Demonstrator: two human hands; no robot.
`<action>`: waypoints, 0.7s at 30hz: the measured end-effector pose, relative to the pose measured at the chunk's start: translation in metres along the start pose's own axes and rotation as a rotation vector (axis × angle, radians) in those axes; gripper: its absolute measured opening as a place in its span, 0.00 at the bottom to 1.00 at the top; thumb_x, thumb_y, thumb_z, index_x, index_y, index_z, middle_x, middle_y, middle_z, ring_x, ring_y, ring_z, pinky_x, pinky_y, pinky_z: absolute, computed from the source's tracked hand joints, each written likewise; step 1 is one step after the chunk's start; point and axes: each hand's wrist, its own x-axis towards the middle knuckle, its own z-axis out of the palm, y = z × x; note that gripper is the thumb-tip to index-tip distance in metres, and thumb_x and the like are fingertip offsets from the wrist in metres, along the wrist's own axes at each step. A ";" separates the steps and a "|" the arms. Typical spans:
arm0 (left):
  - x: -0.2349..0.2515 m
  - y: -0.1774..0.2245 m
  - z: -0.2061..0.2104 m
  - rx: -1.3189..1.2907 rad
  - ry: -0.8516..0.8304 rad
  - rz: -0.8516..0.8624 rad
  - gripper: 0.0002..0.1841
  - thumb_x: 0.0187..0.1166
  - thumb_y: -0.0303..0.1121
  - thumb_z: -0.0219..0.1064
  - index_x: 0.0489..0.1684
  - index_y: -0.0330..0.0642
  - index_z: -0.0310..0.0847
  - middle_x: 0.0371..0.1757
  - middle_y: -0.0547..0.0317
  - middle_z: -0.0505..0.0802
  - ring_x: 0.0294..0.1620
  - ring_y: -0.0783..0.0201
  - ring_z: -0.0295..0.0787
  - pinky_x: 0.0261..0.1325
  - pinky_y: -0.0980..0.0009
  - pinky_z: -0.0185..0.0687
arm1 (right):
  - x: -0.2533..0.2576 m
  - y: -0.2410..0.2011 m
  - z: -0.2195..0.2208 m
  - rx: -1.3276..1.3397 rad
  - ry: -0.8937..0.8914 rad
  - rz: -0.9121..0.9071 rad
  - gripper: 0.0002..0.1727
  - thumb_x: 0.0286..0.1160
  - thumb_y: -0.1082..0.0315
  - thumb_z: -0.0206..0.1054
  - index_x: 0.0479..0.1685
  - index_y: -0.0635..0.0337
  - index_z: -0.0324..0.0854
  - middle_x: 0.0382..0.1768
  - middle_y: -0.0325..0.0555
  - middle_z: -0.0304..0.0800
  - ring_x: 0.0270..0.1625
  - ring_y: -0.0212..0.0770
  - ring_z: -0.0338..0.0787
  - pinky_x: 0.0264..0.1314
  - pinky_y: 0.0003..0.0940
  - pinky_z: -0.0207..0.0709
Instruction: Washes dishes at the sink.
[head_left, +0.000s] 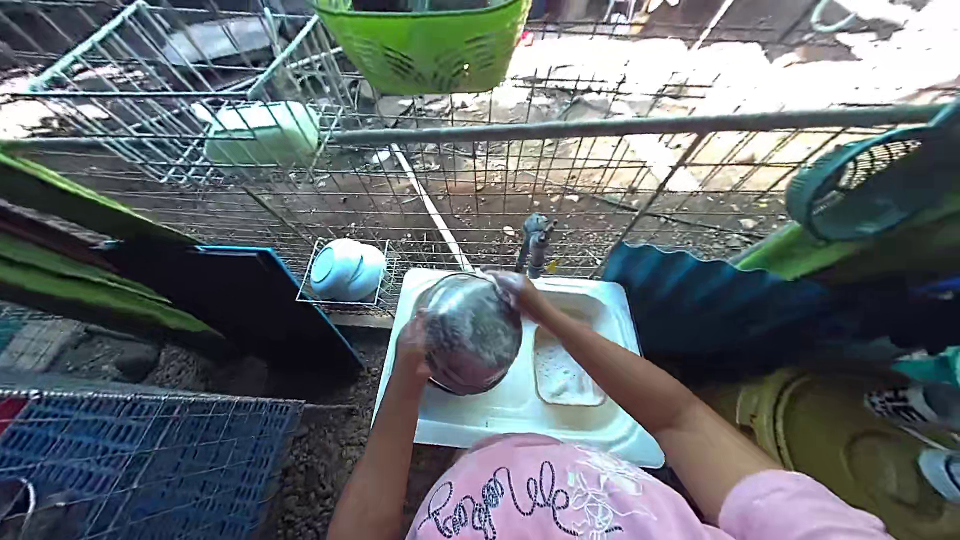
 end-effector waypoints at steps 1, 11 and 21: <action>0.004 -0.002 -0.001 -0.167 0.070 -0.041 0.23 0.96 0.44 0.43 0.71 0.37 0.73 0.51 0.51 0.91 0.48 0.64 0.90 0.50 0.62 0.89 | -0.014 0.021 0.007 0.072 0.089 -0.019 0.25 0.93 0.63 0.48 0.74 0.74 0.75 0.63 0.63 0.87 0.63 0.43 0.86 0.72 0.41 0.77; 0.012 -0.034 0.028 0.185 0.051 0.022 0.25 0.97 0.43 0.43 0.72 0.28 0.72 0.63 0.39 0.86 0.61 0.56 0.85 0.65 0.57 0.81 | -0.028 -0.007 0.056 -0.450 0.048 -0.465 0.20 0.81 0.62 0.63 0.65 0.59 0.89 0.74 0.51 0.86 0.82 0.53 0.78 0.87 0.57 0.64; 0.017 -0.032 0.031 0.272 -0.041 0.041 0.22 0.96 0.41 0.43 0.62 0.29 0.77 0.45 0.50 0.88 0.43 0.66 0.86 0.51 0.66 0.85 | -0.064 0.012 0.075 -0.369 0.224 -0.567 0.20 0.78 0.67 0.64 0.65 0.64 0.89 0.73 0.60 0.85 0.83 0.64 0.75 0.88 0.65 0.61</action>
